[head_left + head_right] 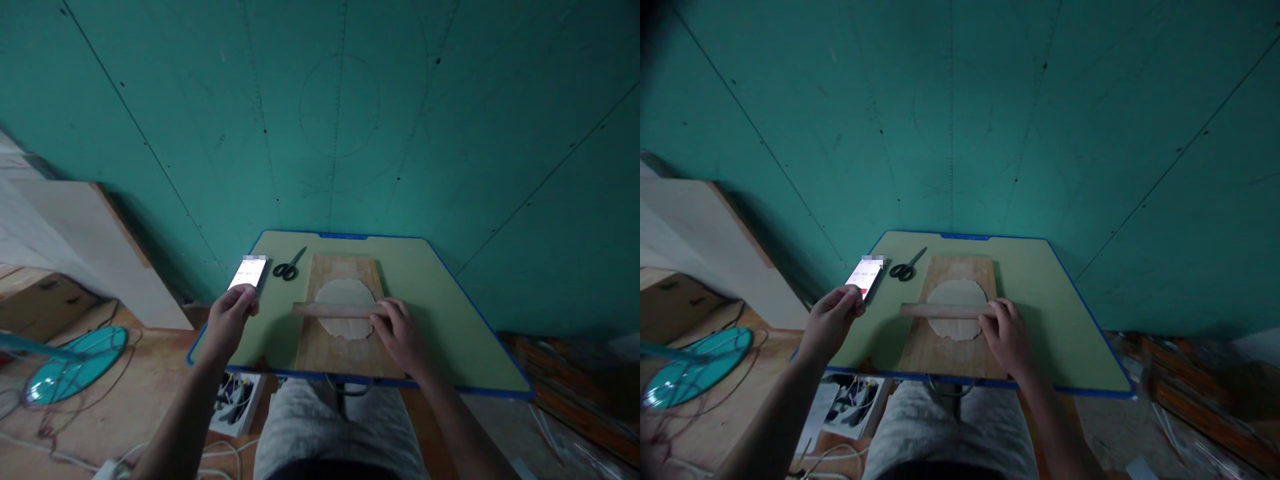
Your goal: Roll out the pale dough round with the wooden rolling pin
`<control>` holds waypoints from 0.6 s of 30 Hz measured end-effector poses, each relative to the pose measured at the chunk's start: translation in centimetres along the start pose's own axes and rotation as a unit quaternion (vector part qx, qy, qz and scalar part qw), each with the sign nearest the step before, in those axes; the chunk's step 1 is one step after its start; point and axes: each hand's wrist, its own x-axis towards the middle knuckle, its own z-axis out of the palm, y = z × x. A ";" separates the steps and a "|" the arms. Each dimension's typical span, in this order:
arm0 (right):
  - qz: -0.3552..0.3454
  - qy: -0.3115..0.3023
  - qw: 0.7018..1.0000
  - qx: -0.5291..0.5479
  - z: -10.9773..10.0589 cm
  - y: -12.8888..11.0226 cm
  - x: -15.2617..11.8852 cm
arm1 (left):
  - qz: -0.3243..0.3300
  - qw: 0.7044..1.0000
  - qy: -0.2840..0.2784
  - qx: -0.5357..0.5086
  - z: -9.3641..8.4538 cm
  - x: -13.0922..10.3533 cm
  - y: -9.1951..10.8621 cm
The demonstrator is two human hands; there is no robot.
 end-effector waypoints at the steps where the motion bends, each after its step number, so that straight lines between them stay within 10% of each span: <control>1: 0.001 0.000 1.000 0.002 0.0 0.1 0.0 | 0.008 1.000 0.011 0.004 -0.7 -0.2 0.1; 18: -0.002 0.005 1.000 0.011 -0.3 -0.1 0.2 | 0.009 0.993 0.096 0.068 -8.6 -4.3 0.8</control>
